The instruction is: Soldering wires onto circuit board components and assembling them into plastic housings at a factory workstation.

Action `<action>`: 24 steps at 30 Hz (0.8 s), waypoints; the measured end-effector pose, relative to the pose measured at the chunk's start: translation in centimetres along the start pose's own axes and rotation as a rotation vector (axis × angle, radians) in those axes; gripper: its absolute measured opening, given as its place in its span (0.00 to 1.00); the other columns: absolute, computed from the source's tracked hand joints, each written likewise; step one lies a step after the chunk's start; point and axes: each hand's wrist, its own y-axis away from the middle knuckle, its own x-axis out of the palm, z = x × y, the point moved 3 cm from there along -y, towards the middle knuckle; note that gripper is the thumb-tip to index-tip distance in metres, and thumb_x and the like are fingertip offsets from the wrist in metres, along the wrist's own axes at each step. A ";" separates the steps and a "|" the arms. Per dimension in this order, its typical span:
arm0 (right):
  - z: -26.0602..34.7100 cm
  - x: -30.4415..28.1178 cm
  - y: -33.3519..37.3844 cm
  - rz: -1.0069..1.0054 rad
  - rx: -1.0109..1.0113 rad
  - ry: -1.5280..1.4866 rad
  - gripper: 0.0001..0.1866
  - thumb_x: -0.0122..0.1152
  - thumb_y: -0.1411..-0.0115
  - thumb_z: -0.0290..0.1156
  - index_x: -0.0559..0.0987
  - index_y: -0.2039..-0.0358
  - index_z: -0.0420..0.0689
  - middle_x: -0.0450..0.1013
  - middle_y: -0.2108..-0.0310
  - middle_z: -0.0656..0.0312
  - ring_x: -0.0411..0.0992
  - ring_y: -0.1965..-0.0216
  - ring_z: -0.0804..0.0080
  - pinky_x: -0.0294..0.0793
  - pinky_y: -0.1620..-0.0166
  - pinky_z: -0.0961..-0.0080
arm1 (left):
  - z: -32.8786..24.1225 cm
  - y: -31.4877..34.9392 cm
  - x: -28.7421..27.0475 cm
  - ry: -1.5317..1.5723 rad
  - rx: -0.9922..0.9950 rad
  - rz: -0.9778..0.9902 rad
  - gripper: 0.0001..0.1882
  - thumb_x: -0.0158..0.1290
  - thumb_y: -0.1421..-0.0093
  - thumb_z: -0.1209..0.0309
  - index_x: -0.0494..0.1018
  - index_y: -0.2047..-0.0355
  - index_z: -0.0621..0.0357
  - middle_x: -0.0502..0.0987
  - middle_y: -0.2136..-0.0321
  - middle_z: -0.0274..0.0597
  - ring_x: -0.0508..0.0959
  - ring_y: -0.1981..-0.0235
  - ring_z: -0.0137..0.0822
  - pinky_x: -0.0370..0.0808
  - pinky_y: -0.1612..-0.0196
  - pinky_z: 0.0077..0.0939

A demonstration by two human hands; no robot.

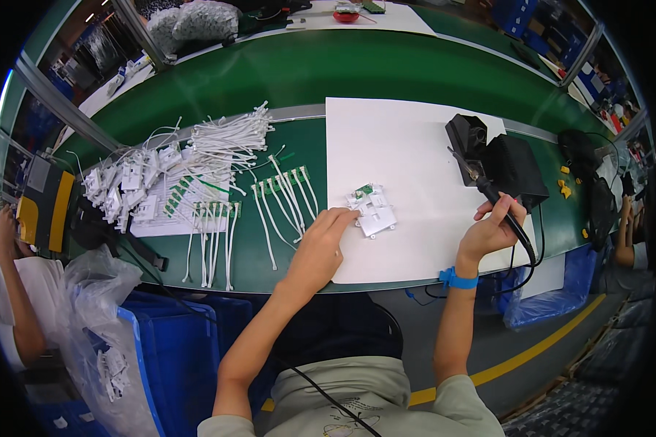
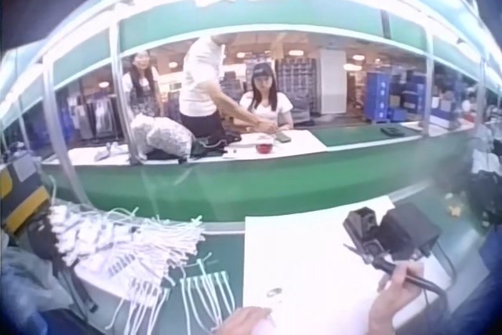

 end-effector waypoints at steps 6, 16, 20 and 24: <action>-0.1 0.0 0.0 0.002 0.003 -0.001 0.09 0.58 0.34 0.31 0.73 0.68 0.39 0.72 0.78 0.59 0.65 0.86 0.82 0.58 0.82 0.89 | -0.8 -0.2 0.7 -0.188 0.088 0.047 0.33 0.46 0.57 0.92 0.71 0.46 0.68 0.73 0.52 0.52 0.72 0.52 0.51 0.72 0.47 0.37; 0.0 0.3 0.2 0.051 0.025 -0.001 0.09 0.55 0.33 0.30 0.73 0.68 0.39 0.72 0.75 0.60 0.65 0.85 0.80 0.59 0.82 0.86 | -2.0 -0.6 2.0 -0.383 0.116 0.093 0.24 0.52 0.48 0.82 0.73 0.48 0.71 0.70 0.63 0.50 0.72 0.61 0.46 0.71 0.56 0.35; 0.2 0.7 0.5 0.092 0.014 0.017 0.09 0.54 0.33 0.31 0.73 0.68 0.39 0.72 0.77 0.60 0.65 0.86 0.81 0.59 0.82 0.87 | -1.8 -0.8 2.0 -0.349 0.102 0.063 0.22 0.57 0.43 0.73 0.73 0.49 0.70 0.69 0.64 0.50 0.72 0.61 0.46 0.70 0.57 0.35; 0.5 1.1 0.9 0.148 -0.002 0.015 0.09 0.57 0.34 0.30 0.72 0.68 0.38 0.71 0.78 0.60 0.66 0.87 0.81 0.60 0.83 0.87 | -1.3 -1.2 2.1 -0.298 0.101 -0.011 0.25 0.65 0.46 0.64 0.75 0.52 0.69 0.70 0.67 0.48 0.72 0.64 0.46 0.71 0.60 0.36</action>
